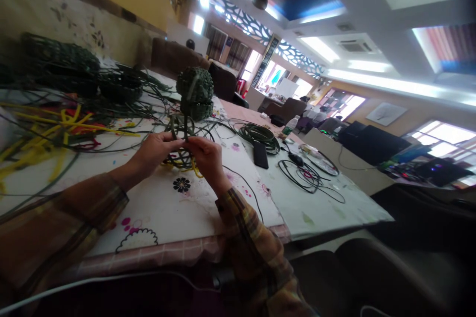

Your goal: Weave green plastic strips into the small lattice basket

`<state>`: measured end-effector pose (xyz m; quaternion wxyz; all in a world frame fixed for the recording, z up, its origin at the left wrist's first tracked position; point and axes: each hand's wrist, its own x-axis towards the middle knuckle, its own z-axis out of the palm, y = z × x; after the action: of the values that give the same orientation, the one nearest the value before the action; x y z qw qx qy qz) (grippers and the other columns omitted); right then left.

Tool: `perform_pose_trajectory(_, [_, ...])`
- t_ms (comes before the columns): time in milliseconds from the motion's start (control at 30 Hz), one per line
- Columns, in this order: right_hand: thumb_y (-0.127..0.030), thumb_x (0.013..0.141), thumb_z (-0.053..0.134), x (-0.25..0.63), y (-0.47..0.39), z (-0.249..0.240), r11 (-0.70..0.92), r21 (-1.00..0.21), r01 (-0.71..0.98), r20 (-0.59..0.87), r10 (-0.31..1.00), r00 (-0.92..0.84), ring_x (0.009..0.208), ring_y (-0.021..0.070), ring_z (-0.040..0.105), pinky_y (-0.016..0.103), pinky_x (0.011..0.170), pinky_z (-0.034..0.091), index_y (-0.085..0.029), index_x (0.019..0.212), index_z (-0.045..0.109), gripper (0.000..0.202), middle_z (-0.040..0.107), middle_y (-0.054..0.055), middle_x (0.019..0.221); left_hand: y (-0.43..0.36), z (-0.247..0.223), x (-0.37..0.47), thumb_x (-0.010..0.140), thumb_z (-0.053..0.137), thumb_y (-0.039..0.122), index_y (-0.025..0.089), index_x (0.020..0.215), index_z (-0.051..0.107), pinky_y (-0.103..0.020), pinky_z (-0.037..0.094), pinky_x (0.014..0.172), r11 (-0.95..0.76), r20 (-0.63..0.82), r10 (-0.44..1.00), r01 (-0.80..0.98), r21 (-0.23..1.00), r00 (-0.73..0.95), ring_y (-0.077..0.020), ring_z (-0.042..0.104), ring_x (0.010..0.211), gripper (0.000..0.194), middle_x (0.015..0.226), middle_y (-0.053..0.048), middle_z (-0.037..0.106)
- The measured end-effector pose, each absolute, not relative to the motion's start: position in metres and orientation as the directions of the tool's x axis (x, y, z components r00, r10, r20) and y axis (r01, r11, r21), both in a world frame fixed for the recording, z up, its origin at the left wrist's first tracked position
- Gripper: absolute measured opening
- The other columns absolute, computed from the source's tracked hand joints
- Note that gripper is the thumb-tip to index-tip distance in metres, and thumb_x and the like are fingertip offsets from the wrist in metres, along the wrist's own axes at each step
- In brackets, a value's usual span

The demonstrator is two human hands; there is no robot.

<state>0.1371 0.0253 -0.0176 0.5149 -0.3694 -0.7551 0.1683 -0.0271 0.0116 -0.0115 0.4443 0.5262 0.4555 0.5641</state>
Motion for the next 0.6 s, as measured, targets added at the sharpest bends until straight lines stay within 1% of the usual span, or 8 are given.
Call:
perform_pose_trajectory(67, [-0.029, 0.097, 0.070, 0.142, 0.024, -0.011, 0.626, -0.564, 0.538, 0.634, 0.746, -0.204, 0.094, 0.0205, 0.076, 0.031, 0.086, 0.055, -0.025, 0.103, 0.082, 0.014, 0.083, 0.004, 0.102, 0.011, -0.010, -0.028, 0.051, 0.091, 0.054, 0.018, 0.076, 0.080, -0.031, 0.050, 0.071, -0.162, 0.163, 0.986, -0.020, 0.987, 0.032, -0.0244, 0.069, 0.079, 0.045, 0.078, -0.007, 0.076])
perform_pose_trajectory(167, [-0.030, 0.101, 0.067, 0.148, 0.018, -0.001, 0.572, -0.429, 0.699, 0.570, 0.772, -0.282, 0.092, 0.0186, 0.075, 0.028, 0.082, 0.052, -0.023, 0.111, 0.082, 0.019, 0.081, 0.006, 0.103, 0.011, -0.009, -0.029, 0.051, 0.090, 0.056, 0.018, 0.077, 0.079, -0.030, 0.045, 0.063, -0.136, 0.135, 0.991, 0.023, 0.990, 0.023, -0.0232, 0.065, 0.070, 0.047, 0.071, -0.006, 0.072])
perform_pose_trajectory(233, [-0.035, 0.100, 0.069, 0.150, 0.012, 0.004, 0.563, -0.308, 0.767, 0.538, 0.768, -0.348, 0.089, 0.0172, 0.071, 0.027, 0.077, 0.048, -0.025, 0.115, 0.081, 0.021, 0.078, 0.005, 0.103, 0.012, -0.008, -0.030, 0.052, 0.088, 0.057, 0.019, 0.078, 0.079, -0.030, 0.042, 0.059, -0.120, 0.121, 0.992, 0.014, 0.993, -0.025, -0.0210, 0.061, 0.065, 0.047, 0.071, -0.005, 0.071])
perform_pose_trajectory(300, [-0.038, 0.097, 0.074, 0.151, 0.009, 0.006, 0.561, -0.194, 0.805, 0.545, 0.744, -0.387, 0.090, 0.0179, 0.067, 0.027, 0.073, 0.044, -0.027, 0.118, 0.079, 0.025, 0.073, 0.005, 0.103, 0.012, -0.008, -0.032, 0.052, 0.087, 0.056, 0.019, 0.078, 0.079, -0.030, 0.042, 0.059, -0.104, 0.104, 0.994, -0.013, 0.994, -0.038, -0.0206, 0.061, 0.064, 0.046, 0.073, -0.006, 0.073])
perform_pose_trajectory(367, [-0.037, 0.097, 0.075, 0.150, 0.009, 0.004, 0.564, -0.118, 0.817, 0.587, 0.704, -0.401, 0.092, 0.0196, 0.062, 0.029, 0.073, 0.042, -0.027, 0.111, 0.080, 0.018, 0.069, 0.006, 0.101, 0.012, -0.007, -0.033, 0.050, 0.089, 0.056, 0.020, 0.077, 0.079, -0.030, 0.044, 0.060, -0.111, 0.110, 0.994, -0.030, 0.993, -0.023, -0.0217, 0.063, 0.068, 0.047, 0.077, -0.006, 0.075])
perform_pose_trajectory(400, [-0.035, 0.098, 0.073, 0.150, 0.010, 0.002, 0.570, -0.098, 0.816, 0.614, 0.680, -0.401, 0.092, 0.0205, 0.059, 0.031, 0.074, 0.042, -0.026, 0.103, 0.080, 0.013, 0.067, 0.007, 0.099, 0.012, -0.007, -0.033, 0.050, 0.090, 0.057, 0.020, 0.077, 0.079, -0.030, 0.044, 0.061, -0.123, 0.122, 0.992, -0.025, 0.992, -0.019, -0.0221, 0.063, 0.069, 0.047, 0.078, -0.007, 0.075])
perform_pose_trajectory(467, [-0.032, 0.100, 0.070, 0.149, 0.014, -0.002, 0.590, -0.093, 0.802, 0.661, 0.639, -0.393, 0.092, 0.0220, 0.054, 0.033, 0.077, 0.041, -0.024, 0.090, 0.078, 0.015, 0.064, 0.007, 0.095, 0.012, -0.008, -0.032, 0.052, 0.089, 0.063, 0.020, 0.074, 0.078, -0.030, 0.044, 0.062, -0.155, 0.155, 0.988, -0.005, 0.988, -0.024, -0.0219, 0.062, 0.069, 0.050, 0.076, -0.006, 0.075])
perform_pose_trajectory(600, [-0.026, 0.100, 0.068, 0.148, 0.016, -0.005, 0.642, -0.145, 0.753, 0.687, 0.613, -0.390, 0.094, 0.0231, 0.051, 0.036, 0.083, 0.040, -0.023, 0.081, 0.072, 0.020, 0.062, 0.007, 0.093, 0.012, -0.008, -0.034, 0.063, 0.082, 0.071, 0.021, 0.067, 0.075, -0.030, 0.045, 0.063, -0.272, 0.280, 0.958, 0.111, 0.956, -0.068, -0.0221, 0.061, 0.072, 0.051, 0.073, -0.005, 0.069])
